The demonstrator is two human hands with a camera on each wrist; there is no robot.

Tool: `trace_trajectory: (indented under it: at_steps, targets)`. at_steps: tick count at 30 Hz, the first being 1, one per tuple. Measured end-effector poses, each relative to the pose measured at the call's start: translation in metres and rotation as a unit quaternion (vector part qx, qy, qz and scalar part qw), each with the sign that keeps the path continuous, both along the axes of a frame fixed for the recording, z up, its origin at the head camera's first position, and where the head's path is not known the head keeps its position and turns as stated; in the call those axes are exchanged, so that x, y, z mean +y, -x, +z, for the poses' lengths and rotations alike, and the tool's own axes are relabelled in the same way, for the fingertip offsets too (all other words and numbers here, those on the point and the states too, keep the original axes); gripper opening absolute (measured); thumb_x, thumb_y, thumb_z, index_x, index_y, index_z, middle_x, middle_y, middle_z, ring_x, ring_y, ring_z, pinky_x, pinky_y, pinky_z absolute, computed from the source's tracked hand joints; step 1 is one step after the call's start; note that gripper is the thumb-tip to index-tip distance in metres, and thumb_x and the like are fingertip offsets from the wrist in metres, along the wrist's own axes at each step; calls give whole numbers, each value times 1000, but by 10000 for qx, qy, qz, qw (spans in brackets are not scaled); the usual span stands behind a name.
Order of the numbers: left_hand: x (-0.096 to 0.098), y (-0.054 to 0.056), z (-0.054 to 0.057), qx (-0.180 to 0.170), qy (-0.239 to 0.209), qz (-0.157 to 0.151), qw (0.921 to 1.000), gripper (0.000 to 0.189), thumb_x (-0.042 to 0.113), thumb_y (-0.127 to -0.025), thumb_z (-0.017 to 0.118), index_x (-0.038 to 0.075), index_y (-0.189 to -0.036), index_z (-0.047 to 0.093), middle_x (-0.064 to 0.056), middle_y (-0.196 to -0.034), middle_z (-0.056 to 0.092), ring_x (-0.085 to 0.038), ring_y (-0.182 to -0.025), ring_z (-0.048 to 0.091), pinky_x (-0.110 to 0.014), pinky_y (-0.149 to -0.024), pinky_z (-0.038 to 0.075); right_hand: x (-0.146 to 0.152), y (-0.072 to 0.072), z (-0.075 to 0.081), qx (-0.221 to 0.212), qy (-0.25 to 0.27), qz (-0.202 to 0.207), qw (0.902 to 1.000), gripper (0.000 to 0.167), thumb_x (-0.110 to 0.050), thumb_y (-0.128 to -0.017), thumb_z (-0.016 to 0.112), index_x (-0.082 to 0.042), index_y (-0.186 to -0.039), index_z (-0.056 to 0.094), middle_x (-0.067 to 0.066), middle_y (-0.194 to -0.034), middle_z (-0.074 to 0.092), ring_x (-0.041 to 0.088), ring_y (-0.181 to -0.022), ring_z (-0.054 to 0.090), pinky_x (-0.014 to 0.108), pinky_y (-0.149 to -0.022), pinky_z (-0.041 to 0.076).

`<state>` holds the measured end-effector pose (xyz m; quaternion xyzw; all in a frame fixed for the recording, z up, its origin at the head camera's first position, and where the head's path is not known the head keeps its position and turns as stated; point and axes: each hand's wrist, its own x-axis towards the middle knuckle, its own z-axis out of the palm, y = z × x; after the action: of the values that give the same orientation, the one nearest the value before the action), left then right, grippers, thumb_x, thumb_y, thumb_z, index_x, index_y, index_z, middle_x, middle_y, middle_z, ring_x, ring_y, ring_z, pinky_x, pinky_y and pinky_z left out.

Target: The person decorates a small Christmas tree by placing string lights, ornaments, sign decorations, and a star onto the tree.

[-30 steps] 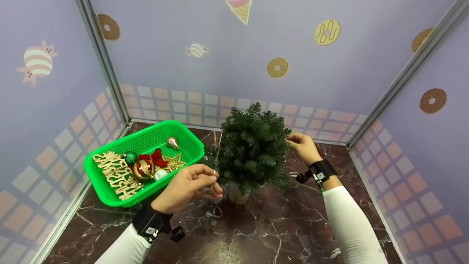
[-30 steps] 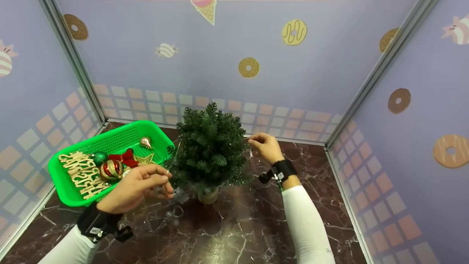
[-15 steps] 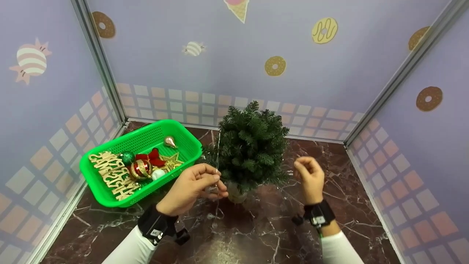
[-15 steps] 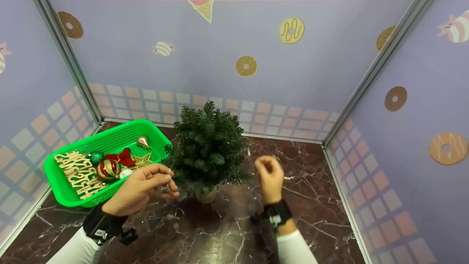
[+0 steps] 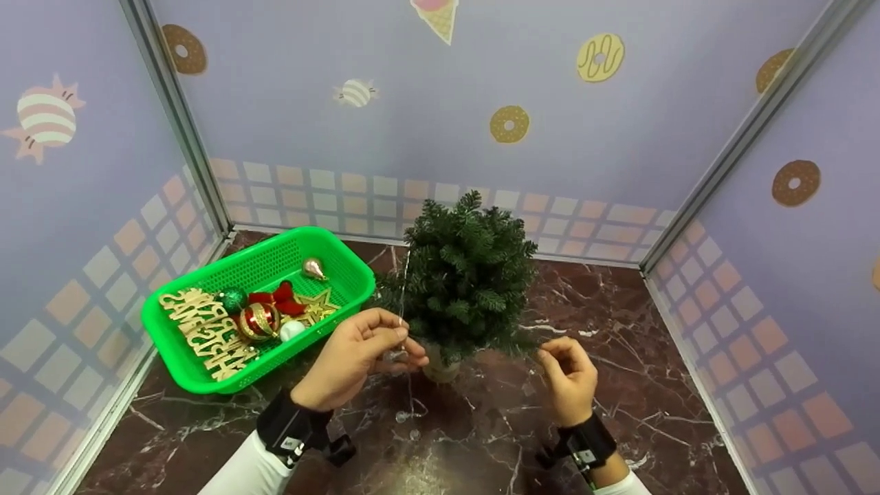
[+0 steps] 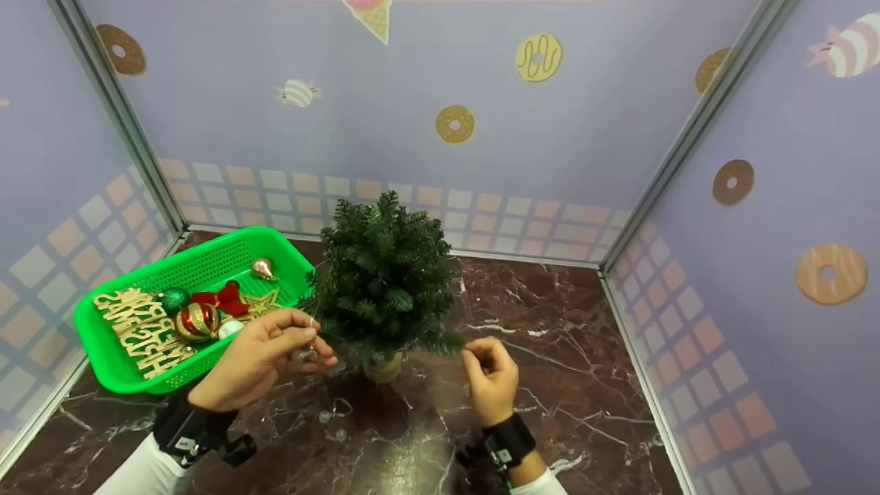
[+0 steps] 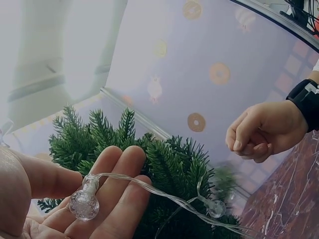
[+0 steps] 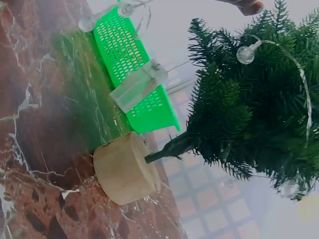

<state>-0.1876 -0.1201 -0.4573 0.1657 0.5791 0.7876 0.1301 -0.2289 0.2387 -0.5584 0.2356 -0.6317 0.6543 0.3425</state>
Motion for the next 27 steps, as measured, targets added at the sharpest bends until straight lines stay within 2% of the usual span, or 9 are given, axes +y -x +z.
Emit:
trace_trajectory:
  at_steps: [4, 6, 10, 13, 15, 17, 20, 24, 27]
  targets:
    - [3, 0, 0, 28, -131, -24, 9999, 24, 19, -110, 63, -2, -119, 56, -12, -100, 81, -32, -100, 81, -57, -96, 62, -3, -2, 4, 683, 252, 341, 9968, 13, 33, -83, 56, 23, -91, 60, 12, -85, 63, 12, -68, 54, 25, -57, 43]
    - [5, 0, 0, 30, -187, -20, 9998, 25, 18, -110, 63, -4, -119, 55, -12, -100, 81, -32, -100, 81, -54, -95, 63, -7, -3, 6, 1037, 54, 644, 9925, 16, 34, -79, 56, 22, -89, 59, 14, -82, 61, 15, -67, 54, 25, -56, 43]
    - [7, -1, 1, -1, -233, 28, 9997, 29, 18, -110, 62, -7, -122, 53, -12, -100, 81, -31, -99, 82, -50, -92, 64, -21, -7, 5, 1701, -988, 1187, 9733, 24, 30, -70, 60, 15, -89, 64, 14, -76, 61, 16, -63, 54, 26, -53, 45]
    - [8, -2, 2, -25, -256, 92, 9996, 29, 18, -110, 62, -6, -122, 53, -12, -100, 81, -31, -100, 82, -51, -94, 64, -33, -10, -1, 1755, -1890, 1338, 9568, 27, 22, -72, 68, 6, -93, 69, 9, -77, 64, 12, -59, 52, 19, -52, 45]
    - [8, -2, 3, -41, -303, 109, 9995, 28, 17, -110, 62, -7, -121, 53, -13, -100, 81, -33, -100, 81, -55, -97, 61, -40, -11, -9, 1482, -2405, 1375, 9494, 26, 16, -78, 73, -1, -97, 71, 5, -79, 67, 9, -58, 54, 17, -52, 46]
    - [9, -2, 3, -51, -351, 100, 9993, 27, 16, -110, 62, -8, -121, 53, -13, -101, 80, -34, -100, 81, -59, -100, 59, -47, -12, -19, 986, -2837, 1531, 9415, 23, 7, -85, 77, -6, -103, 73, 2, -84, 70, 10, -60, 58, 19, -52, 49]
    - [10, -2, 4, -53, -425, 68, 9991, 28, 15, -110, 61, -9, -121, 52, -13, -101, 80, -34, -101, 81, -60, -101, 58, -58, -13, -36, -100, -3218, 2175, 9214, 31, -7, -93, 81, -7, -122, 70, 9, -102, 75, 22, -76, 71, 31, -64, 61]
    - [11, -1, 3, -10, -447, 38, 9990, 29, 15, -111, 61, -9, -123, 51, -12, -102, 81, -32, -102, 81, -55, -99, 61, -75, -15, -53, -1651, -3080, 3144, 8826, 67, -18, -93, 86, -7, -150, 53, 22, -139, 66, 37, -117, 71, 45, -95, 63]
    - [11, -1, 3, 12, -477, 16, 9989, 24, 15, -111, 60, -5, -121, 53, -12, -103, 81, -32, -103, 81, -54, -98, 62, -89, -16, -59, -2422, -2709, 3547, 8614, 78, -18, -92, 88, -7, -157, 46, 17, -154, 58, 37, -134, 64, 52, -109, 56]
